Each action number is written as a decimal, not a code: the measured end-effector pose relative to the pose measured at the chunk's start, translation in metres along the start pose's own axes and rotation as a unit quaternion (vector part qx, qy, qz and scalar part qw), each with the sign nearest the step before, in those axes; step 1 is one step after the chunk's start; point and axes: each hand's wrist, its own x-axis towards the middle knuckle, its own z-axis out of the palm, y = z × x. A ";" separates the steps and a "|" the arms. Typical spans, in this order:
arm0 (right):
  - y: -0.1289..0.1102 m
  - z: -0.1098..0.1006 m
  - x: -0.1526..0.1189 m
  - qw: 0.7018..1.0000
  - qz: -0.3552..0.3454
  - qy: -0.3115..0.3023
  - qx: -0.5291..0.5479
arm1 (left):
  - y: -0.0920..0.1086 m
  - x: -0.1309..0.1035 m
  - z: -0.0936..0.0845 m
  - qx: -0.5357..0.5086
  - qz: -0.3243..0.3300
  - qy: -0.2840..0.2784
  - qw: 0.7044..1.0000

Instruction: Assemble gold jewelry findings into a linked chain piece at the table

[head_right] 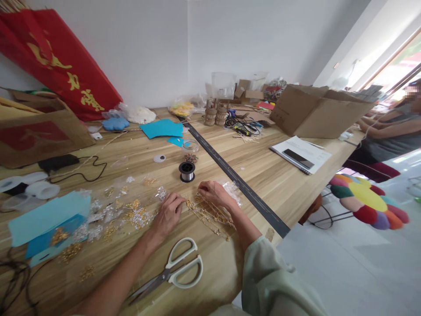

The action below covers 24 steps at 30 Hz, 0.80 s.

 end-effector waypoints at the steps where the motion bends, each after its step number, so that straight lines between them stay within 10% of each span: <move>1: 0.000 0.000 0.000 1.000 -0.002 0.001 0.005 | -0.001 0.000 0.000 -0.012 -0.002 0.000 1.000; 18: 0.017 0.001 0.010 0.960 0.046 0.051 0.272 | -0.005 0.011 -0.024 -0.142 -0.087 0.140 0.976; 24: -0.021 -0.003 -0.009 0.981 -0.034 0.004 0.194 | -0.004 0.013 -0.049 -0.160 -0.118 0.156 0.968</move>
